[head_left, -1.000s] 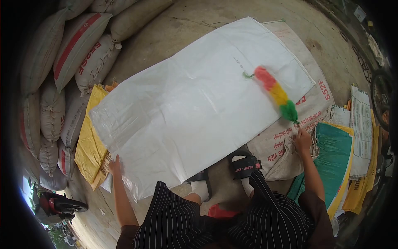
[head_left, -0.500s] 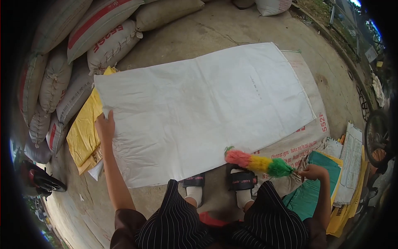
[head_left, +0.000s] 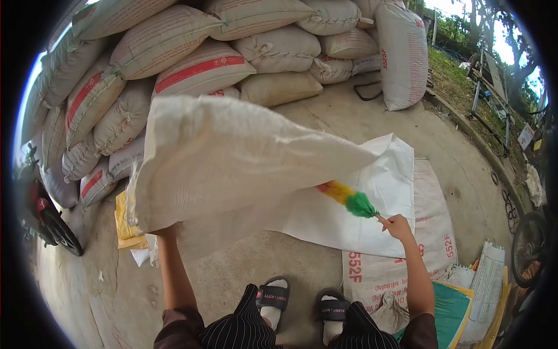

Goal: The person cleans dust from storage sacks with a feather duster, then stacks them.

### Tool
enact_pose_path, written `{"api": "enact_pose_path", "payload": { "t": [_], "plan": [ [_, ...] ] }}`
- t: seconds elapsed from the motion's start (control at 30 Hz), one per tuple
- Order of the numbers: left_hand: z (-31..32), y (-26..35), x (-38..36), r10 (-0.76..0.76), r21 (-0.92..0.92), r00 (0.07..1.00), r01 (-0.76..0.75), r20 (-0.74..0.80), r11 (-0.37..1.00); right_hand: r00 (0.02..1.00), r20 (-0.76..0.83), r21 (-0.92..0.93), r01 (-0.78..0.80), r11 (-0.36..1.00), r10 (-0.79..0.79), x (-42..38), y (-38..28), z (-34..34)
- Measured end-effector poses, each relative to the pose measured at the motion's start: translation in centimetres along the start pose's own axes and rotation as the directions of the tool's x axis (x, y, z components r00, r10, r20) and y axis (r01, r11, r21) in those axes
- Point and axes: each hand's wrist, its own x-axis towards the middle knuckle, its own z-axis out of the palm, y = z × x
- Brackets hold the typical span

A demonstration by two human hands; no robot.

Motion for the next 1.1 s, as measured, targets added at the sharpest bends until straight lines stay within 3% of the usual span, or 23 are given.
{"api": "enact_pose_path", "payload": {
  "t": [0.13, 0.2, 0.3, 0.37, 0.43, 0.57, 0.63, 0.7, 0.77, 0.83, 0.9, 0.93, 0.97, 1.0, 1.03, 1.1],
  "plan": [
    [-2.3, -2.4, -2.8, -0.199, 0.102, 0.98, 0.198, -0.007, 0.975, 0.978, -0.188, 0.072, -0.079, 0.994, 0.092, 3.5, -0.4, -1.9],
    [-2.8, -3.0, -3.6, -0.276, 0.113, 0.961, 0.276, -0.011, 0.955, 0.893, -0.44, 0.182, -0.01, 0.983, 0.091, 4.4, 0.3, -2.8],
    [-3.2, -3.3, -4.8, -0.373, 0.113, 0.928, 0.372, -0.009, 0.921, 0.851, -0.519, 0.216, 0.043, 0.976, 0.077, 3.9, -0.7, -4.9],
    [-3.4, -3.8, -5.4, -0.436, 0.107, 0.9, 0.434, -0.012, 0.894, 0.839, -0.531, 0.276, 0.04, 0.96, 0.118, 3.9, -0.9, -5.1],
    [-3.7, -4.3, -5.6, -0.477, 0.093, 0.879, 0.476, -0.009, 0.875, 0.847, -0.481, 0.496, 0.052, 0.866, 0.225, 3.4, -1.5, -5.2],
    [-3.8, -4.3, -6.0, -0.559, 0.031, 0.829, 0.558, 0.02, 0.829, 0.818, -0.528, 0.592, 0.162, 0.79, 0.228, 1.2, -3.3, -5.4],
    [-4.1, -3.9, -6.3, -0.608, -0.023, 0.794, 0.608, 0.026, 0.793, 0.745, -0.58, 0.686, 0.23, 0.69, 0.329, 0.4, -3.4, -5.5],
    [-4.2, -3.1, -6.8, -0.665, -0.085, 0.745, 0.666, 0.046, 0.741, 0.735, -0.581, 0.72, 0.262, 0.643, 0.35, -0.8, -3.1, -6.1],
    [-3.8, -2.8, -6.6, -0.711, -0.171, 0.698, 0.713, 0.086, 0.68, 0.746, -0.51, 0.833, 0.304, 0.462, 0.428, -2.6, -3.3, -7.1],
    [-3.1, -2.8, -6.5, -0.757, -0.308, 0.633, 0.761, 0.161, 0.57, 0.736, -0.476, 0.856, 0.261, 0.447, 0.482, -3.6, -1.9, -6.7],
    [-2.1, -2.7, -6.5, -0.791, -0.431, 0.544, 0.808, 0.28, 0.402, 0.823, -0.288, 0.94, 0.146, 0.307, 0.49, -4.9, -0.9, -5.9],
    [-1.9, -2.3, -6.7, -0.799, -0.484, 0.493, 0.823, 0.344, 0.299, 0.841, -0.262, 0.941, 0.113, 0.319, 0.474, -5.2, -1.0, -5.2],
    [-1.9, -1.8, -7.0, -0.804, -0.525, 0.434, 0.831, 0.406, 0.183, 0.877, -0.203, 0.965, 0.103, 0.243, 0.435, -5.3, -1.3, -4.5],
    [-1.9, -1.1, -7.6, -0.797, -0.546, 0.367, 0.836, 0.48, 0.057, 0.911, -0.139, 0.983, 0.079, 0.166, 0.388, -4.9, -1.7, -3.7],
    [-1.9, -0.1, -8.4, -0.778, -0.547, 0.297, 0.834, 0.554, -0.072, 0.929, -0.097, 0.983, 0.034, 0.179, 0.356, -4.3, -1.9, -2.6],
    [-2.4, 1.0, -9.8, -0.736, -0.52, 0.17, 0.809, 0.655, -0.276, 0.905, 0.006, 0.986, -0.075, 0.146, 0.426, -1.9, -0.9, -0.3]
  ]
}}
